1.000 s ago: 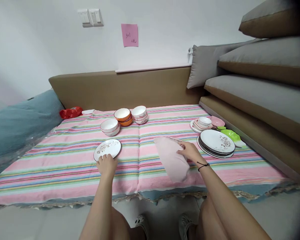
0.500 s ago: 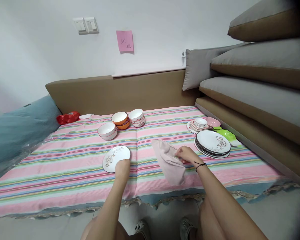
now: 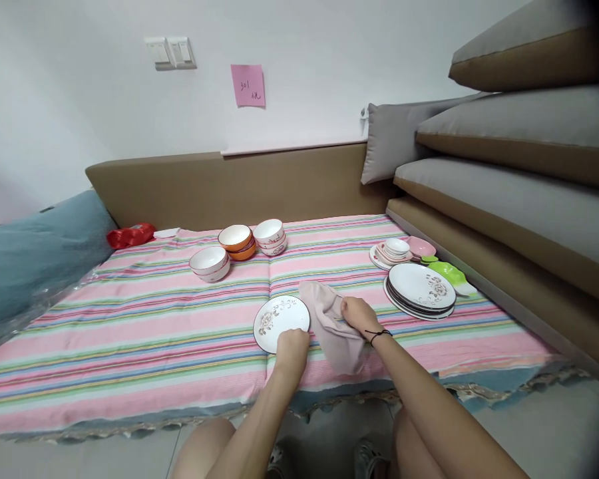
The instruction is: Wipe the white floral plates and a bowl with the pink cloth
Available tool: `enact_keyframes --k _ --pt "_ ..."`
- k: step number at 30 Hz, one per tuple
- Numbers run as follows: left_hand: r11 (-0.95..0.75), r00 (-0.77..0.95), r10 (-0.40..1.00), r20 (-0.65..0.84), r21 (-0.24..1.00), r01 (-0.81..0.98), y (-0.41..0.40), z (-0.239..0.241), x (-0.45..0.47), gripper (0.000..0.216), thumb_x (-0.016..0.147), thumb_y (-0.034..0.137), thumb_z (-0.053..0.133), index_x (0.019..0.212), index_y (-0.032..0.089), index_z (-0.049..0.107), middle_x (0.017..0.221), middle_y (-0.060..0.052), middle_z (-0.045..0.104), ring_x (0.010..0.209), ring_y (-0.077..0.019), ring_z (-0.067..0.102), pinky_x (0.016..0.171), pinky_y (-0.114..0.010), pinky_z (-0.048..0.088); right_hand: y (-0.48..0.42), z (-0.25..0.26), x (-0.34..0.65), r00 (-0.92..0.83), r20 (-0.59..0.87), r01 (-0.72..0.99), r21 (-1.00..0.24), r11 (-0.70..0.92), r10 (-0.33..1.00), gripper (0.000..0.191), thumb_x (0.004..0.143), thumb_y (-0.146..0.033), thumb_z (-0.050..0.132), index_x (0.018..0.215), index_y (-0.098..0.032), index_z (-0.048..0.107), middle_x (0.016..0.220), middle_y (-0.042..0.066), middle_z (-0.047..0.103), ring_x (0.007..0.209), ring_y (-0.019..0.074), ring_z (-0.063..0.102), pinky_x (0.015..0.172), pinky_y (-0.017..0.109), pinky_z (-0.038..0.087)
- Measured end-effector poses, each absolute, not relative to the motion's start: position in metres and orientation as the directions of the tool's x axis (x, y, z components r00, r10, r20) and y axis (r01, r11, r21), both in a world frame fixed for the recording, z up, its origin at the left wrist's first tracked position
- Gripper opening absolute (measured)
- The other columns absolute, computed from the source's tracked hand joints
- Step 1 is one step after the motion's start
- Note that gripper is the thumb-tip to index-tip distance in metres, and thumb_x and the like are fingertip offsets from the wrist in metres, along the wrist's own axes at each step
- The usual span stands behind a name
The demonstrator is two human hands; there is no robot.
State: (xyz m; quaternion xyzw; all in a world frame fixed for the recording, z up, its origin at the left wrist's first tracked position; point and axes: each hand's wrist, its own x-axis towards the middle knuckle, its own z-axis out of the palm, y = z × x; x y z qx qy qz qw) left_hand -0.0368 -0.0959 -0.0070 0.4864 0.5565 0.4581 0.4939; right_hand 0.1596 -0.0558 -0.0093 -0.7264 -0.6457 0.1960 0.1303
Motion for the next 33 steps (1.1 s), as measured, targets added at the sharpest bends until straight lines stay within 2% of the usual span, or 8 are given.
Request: enact_keyframes --k 4,8,11,14,19,23,28,33 --pt "-0.007 0.05 0.999 -0.011 0.937 0.349 -0.098 -0.002 -0.035 0.042 0.067 0.013 0.065 0.037 0.022 0.038 0.044 -0.003 0.031 0.095 -0.043 0.057 0.097 -0.065 0.022 -0.056 -0.015 0.16 -0.003 -0.098 0.879 -0.474 -0.044 0.995 0.033 0.072 -0.018 0.06 0.104 -0.022 0.064 0.099 0.004 0.069 0.091 0.0188 0.061 0.068 0.022 0.037" --pt "-0.186 0.205 0.974 0.095 0.852 0.49 -0.101 0.003 -0.027 0.016 0.066 0.004 0.06 0.063 0.02 0.06 0.081 -0.015 0.062 0.116 -0.0367 0.048 0.109 -0.054 0.015 -0.055 -0.023 0.153 -0.007 -0.085 0.875 -0.482 -0.035 0.996 0.016 0.075 -0.015 0.054 0.083 -0.02 0.066 0.088 0.004 0.069 0.084 0.0182 0.061 0.065 0.023 0.035" --pt "-0.462 0.517 0.853 0.066 0.555 0.692 -0.104 0.004 -0.021 0.03 0.073 0.005 0.054 0.099 0.016 0.065 0.115 -0.018 0.061 0.122 -0.0323 0.044 0.11 -0.049 0.019 -0.051 -0.019 0.152 0.073 -0.045 0.862 -0.499 -0.086 0.996 0.015 0.079 -0.015 0.049 0.075 -0.018 0.063 0.074 0.006 0.066 0.072 0.0184 0.06 0.061 0.024 0.032" --pt "-0.587 0.638 0.767 -0.069 0.327 0.74 -0.107 0.0 -0.016 0.026 0.078 0.008 0.051 0.098 0.01 0.066 0.106 -0.021 0.064 0.115 -0.0321 0.05 0.107 -0.047 0.026 -0.049 -0.003 0.161 0.207 0.057 0.821 -0.553 -0.142 0.977 0.022 0.086 -0.02 0.039 0.087 -0.016 0.061 0.073 0.009 0.064 0.068 0.0191 0.058 0.061 0.026 0.033" --pt "-0.558 0.624 0.776 -0.088 0.365 0.745 -0.102 0.001 -0.016 0.017 0.075 0.011 0.059 0.088 0.008 0.069 0.096 -0.018 0.068 0.103 -0.0302 0.059 0.106 -0.045 0.03 -0.054 0.021 0.181 0.367 0.241 0.652 -0.755 -0.064 0.898 0.023 0.086 -0.031 0.039 0.1 -0.018 0.053 0.087 0.006 0.064 0.079 0.0175 0.058 0.071 0.026 0.039" --pt "-0.488 0.563 0.826 -0.033 0.458 0.743 -0.087 0.015 -0.025 0.025 0.086 0.02 0.046 0.099 0.017 0.068 0.1 -0.01 0.07 0.097 -0.0238 0.063 0.099 -0.04 0.039 -0.064 0.029 0.179 0.458 0.189 0.131 -0.981 0.145 0.868 0.025 0.075 -0.041 0.055 0.088 -0.02 0.053 0.079 0.001 0.061 0.071 0.0155 0.056 0.065 0.025 0.041" --pt "-0.283 0.319 0.939 0.133 0.825 0.49 -0.073 0.035 -0.045 0.042 0.088 0.027 0.044 0.128 0.018 0.052 0.128 -0.009 0.058 0.106 -0.02 0.06 0.092 -0.032 0.046 -0.079 0.041 0.16 0.06 0.165 -0.001 -0.986 0.165 0.985 0.027 0.071 -0.036 0.066 0.092 -0.02 0.061 0.092 0.003 0.065 0.084 0.0173 0.06 0.074 0.027 0.046" --pt "-0.316 0.447 0.882 0.149 0.891 0.326 -0.071 0.05 -0.071 0.079 0.075 0.035 0.068 0.144 0.028 0.031 0.151 -0.007 0.03 0.135 -0.0257 0.034 0.107 -0.039 0.032 -0.093 0.05 0.141 -0.36 0.201 0.008 -0.976 0.219 0.911 0.04 0.073 -0.035 0.07 0.11 -0.021 0.062 0.116 0.008 0.064 0.108 0.0217 0.059 0.091 0.034 0.046"
